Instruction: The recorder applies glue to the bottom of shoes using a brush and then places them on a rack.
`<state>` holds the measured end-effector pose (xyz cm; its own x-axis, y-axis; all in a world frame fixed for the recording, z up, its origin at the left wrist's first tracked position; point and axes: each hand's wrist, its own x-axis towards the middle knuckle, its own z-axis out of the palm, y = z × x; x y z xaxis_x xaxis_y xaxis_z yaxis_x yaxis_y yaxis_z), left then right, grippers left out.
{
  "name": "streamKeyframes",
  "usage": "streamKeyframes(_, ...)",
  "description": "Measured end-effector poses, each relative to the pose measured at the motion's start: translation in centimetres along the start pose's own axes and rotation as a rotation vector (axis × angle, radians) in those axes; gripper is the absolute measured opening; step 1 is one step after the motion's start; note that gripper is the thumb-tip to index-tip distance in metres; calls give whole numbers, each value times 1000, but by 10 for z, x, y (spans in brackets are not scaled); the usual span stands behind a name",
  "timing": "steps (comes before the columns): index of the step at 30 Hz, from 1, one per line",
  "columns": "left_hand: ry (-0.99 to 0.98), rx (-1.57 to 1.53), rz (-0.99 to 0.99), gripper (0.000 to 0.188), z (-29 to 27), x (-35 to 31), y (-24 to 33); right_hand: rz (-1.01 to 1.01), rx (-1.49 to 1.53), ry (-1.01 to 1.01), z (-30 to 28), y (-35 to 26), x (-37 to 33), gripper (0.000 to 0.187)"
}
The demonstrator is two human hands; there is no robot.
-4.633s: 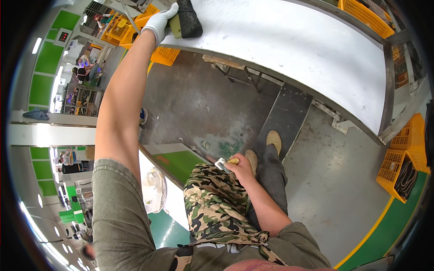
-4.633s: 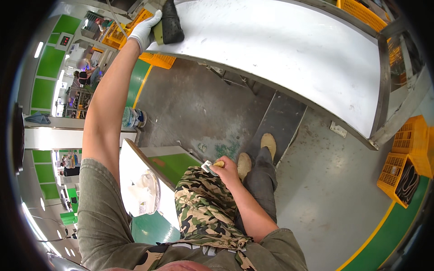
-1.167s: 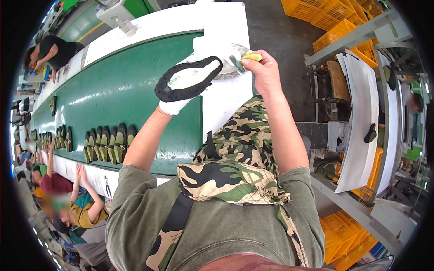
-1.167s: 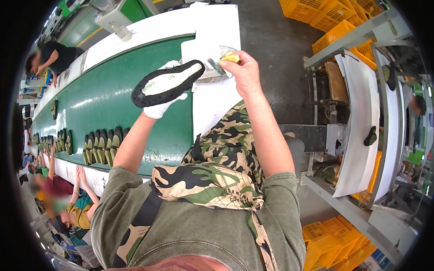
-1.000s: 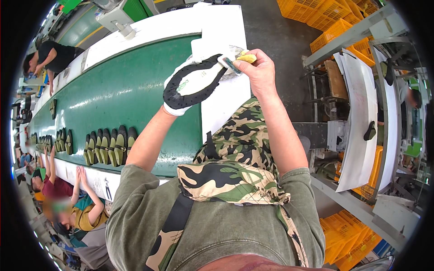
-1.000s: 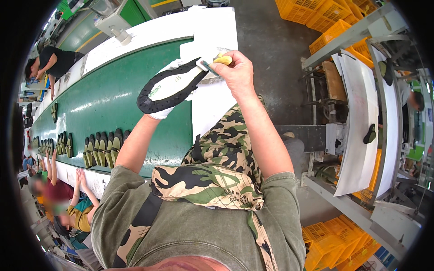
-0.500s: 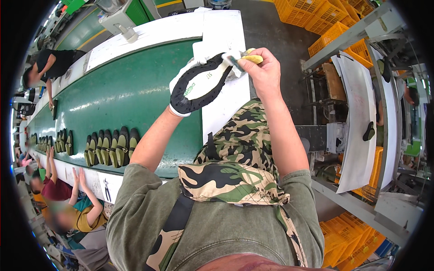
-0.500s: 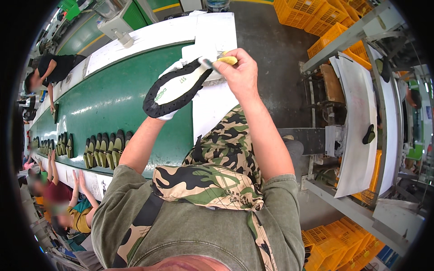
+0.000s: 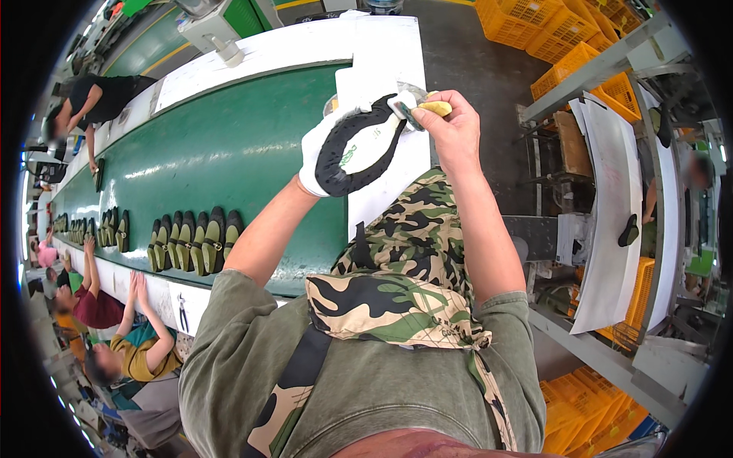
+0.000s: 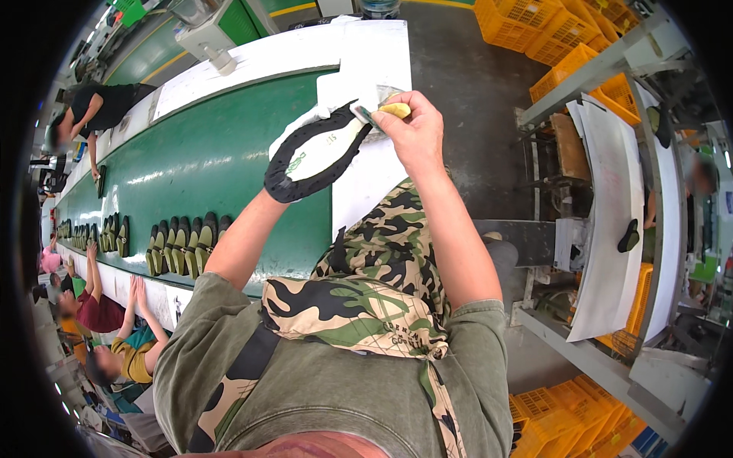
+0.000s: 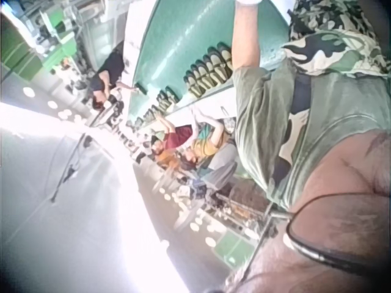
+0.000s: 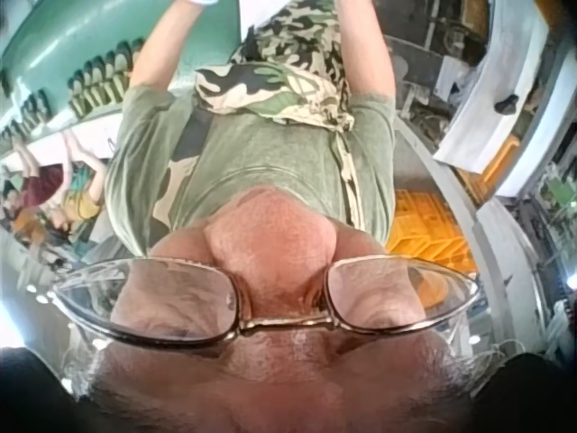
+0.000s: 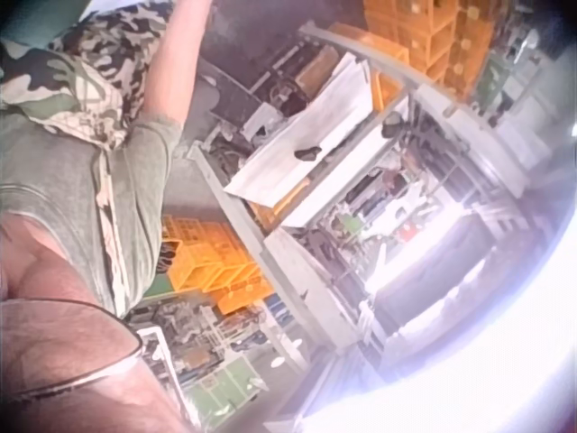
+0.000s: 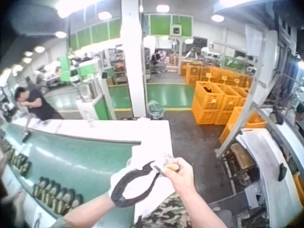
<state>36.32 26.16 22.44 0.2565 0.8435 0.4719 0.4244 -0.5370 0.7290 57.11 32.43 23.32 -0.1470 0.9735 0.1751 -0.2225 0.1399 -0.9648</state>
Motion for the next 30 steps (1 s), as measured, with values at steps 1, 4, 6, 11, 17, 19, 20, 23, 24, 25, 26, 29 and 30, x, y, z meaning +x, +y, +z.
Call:
streamKeyframes(1, 1, 4, -6, 53, 3, -4, -6, 4, 4, -4, 2, -2, -5, 17)
streamKeyframes(4, 187, -749, -482, 54, 8, -10, -14, 60, 118, -47, 6, -13, -18, 18)
streamKeyframes(6, 160, -417, -281, 55, 9, -10, -14, 64, 145, -49, 10, -21, -23, 18)
streamKeyframes(11, 112, -22, -64, 60, 12, 3, 10, 64, 201, -62, 18, -43, -32, 20)
streamKeyframes(17, -224, -138, -334, 77, 2, 8, 13, 4, 258, -69, 26, -62, -28, 18)
streamKeyframes(19, -215, -589, -460, 82, 3, 9, 18, -36, 252, -51, 26, -62, -20, 18)
streamKeyframes(20, -266, -700, -523, 86, 4, 10, 10, -33, 244, -31, 26, -62, -17, 19)
streamKeyframes(23, -445, -492, -478, 87, -9, 14, 10, -57, 264, -3, 22, -55, -5, 20)
streamKeyframes(24, -436, -490, -474, 87, -10, 13, 9, -68, 286, 4, 23, -54, -3, 20)
streamKeyframes(25, -435, -558, -459, 86, -10, 12, 7, -71, 284, -4, 24, -53, -2, 20)
streamKeyframes(26, -434, -627, -443, 85, -10, 11, 5, -74, 284, 16, 24, -53, -1, 20)
streamKeyframes(29, -406, -709, -417, 92, -10, 10, 3, -96, 286, 38, 26, -52, 1, 20)
streamKeyframes(30, -405, -710, -415, 92, -12, 11, 3, -112, 291, 43, 25, -51, 1, 21)
